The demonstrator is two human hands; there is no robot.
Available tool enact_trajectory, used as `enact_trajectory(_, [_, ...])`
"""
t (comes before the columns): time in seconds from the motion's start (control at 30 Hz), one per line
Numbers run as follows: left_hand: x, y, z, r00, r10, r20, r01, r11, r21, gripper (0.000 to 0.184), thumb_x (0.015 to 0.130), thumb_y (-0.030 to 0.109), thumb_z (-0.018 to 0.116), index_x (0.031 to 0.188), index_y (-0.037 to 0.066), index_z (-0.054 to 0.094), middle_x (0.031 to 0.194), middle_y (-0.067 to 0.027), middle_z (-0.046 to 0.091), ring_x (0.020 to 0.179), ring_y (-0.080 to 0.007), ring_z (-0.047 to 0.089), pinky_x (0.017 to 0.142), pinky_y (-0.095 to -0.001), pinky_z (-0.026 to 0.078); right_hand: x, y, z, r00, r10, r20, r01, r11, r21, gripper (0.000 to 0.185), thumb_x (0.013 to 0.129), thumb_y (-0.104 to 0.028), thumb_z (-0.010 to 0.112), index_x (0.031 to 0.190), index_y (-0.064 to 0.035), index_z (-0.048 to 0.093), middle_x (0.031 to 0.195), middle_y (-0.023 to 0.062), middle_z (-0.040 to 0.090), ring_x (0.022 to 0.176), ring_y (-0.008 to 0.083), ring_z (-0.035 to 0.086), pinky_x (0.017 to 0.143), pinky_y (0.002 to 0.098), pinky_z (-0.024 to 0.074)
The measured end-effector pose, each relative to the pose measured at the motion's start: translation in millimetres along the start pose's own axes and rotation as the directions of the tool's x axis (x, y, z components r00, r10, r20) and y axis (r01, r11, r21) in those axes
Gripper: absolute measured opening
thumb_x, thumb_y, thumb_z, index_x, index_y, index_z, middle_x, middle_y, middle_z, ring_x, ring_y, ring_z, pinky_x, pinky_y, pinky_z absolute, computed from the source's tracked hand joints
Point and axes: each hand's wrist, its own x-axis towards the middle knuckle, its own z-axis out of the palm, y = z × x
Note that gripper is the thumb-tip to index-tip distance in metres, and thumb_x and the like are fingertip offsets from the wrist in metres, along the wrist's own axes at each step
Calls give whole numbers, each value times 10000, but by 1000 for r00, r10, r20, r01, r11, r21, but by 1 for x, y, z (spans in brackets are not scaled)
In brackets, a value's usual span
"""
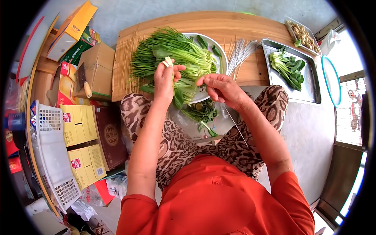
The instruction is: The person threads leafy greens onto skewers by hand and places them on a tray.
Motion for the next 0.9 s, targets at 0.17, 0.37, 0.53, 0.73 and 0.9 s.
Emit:
enact_trajectory(0.17, [-2,-3,9,1000,11,6,-11,1000,-10,182,936,129,443,1062,19,515,879,-103,662,643,-95,561,575,-231,421,2,4,8,998,32,51,-30,999,-42,246,980,-193,452,1035,-21,618,525,-7,478,400,61,347,398,205,275])
enact_trajectory(0.37, [-6,-5,12,996,80,40,-86,976,202,128,908,119,548,950,3,580,760,-33,626,614,-92,588,592,-240,485,2,3,10,998,37,43,-35,998,-48,246,985,-201,445,1028,-30,617,524,-10,474,401,64,344,408,206,287])
enact_trajectory(0.53, [-9,-4,19,990,113,79,-128,968,216,110,899,77,551,946,-18,578,777,-27,623,641,-94,607,598,-232,482,2,2,10,999,31,24,-30,999,-38,242,988,-207,442,1021,-37,611,525,-15,466,402,64,340,410,209,293])
enact_trajectory(0.73, [-10,-6,20,985,152,87,-166,965,201,101,896,64,559,931,-29,578,791,-24,621,652,-90,607,603,-235,481,4,4,9,1000,30,6,-30,998,-54,242,985,-204,436,1020,-40,610,526,-17,463,401,62,339,406,209,300])
enact_trajectory(0.9, [-10,-8,18,982,162,100,-180,961,209,97,892,59,563,927,-30,580,769,-21,621,654,-86,608,609,-237,485,5,5,8,999,32,2,-32,999,-36,240,980,-192,434,1022,-35,610,529,-7,477,395,64,346,398,207,303])
